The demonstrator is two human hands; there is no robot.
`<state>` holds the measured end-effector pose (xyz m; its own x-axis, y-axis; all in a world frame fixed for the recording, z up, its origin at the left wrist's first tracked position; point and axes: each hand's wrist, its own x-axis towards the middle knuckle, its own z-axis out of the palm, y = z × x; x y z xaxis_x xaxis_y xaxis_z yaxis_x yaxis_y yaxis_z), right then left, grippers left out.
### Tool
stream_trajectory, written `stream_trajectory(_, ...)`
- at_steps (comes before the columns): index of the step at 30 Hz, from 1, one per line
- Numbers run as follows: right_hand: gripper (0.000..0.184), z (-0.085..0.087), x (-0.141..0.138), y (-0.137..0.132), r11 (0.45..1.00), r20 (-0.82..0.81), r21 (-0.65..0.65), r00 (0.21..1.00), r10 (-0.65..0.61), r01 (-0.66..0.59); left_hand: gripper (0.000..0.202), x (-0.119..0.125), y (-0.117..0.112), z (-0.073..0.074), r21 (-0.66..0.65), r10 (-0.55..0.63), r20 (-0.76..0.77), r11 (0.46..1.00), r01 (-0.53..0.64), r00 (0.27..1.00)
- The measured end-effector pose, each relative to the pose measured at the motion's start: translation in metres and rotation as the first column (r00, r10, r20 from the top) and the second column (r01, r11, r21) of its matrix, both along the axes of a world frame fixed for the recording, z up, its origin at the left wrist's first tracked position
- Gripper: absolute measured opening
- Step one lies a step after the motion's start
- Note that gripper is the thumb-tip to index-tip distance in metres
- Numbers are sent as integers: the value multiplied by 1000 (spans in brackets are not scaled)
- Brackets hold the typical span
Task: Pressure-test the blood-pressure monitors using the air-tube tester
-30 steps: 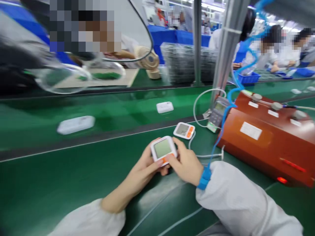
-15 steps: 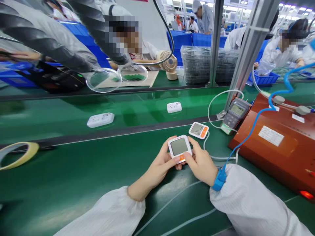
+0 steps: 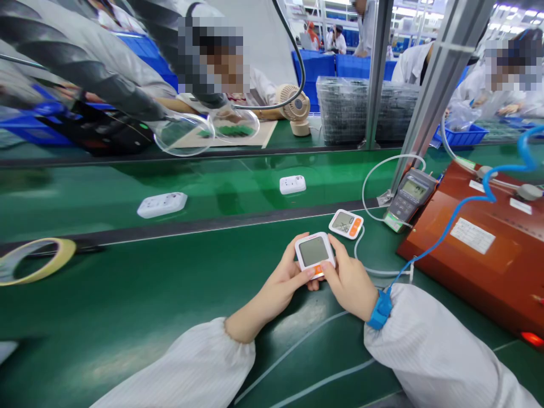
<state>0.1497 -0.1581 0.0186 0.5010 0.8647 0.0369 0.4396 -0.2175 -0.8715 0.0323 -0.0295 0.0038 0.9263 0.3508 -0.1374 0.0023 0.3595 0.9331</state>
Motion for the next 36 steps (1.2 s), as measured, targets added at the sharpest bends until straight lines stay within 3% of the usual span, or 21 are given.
stream_trajectory(36,55,-1,-1,-2,1000,-16,-9,1000,-14,14,91,1,2,-5,20,-40,20,999,40,999)
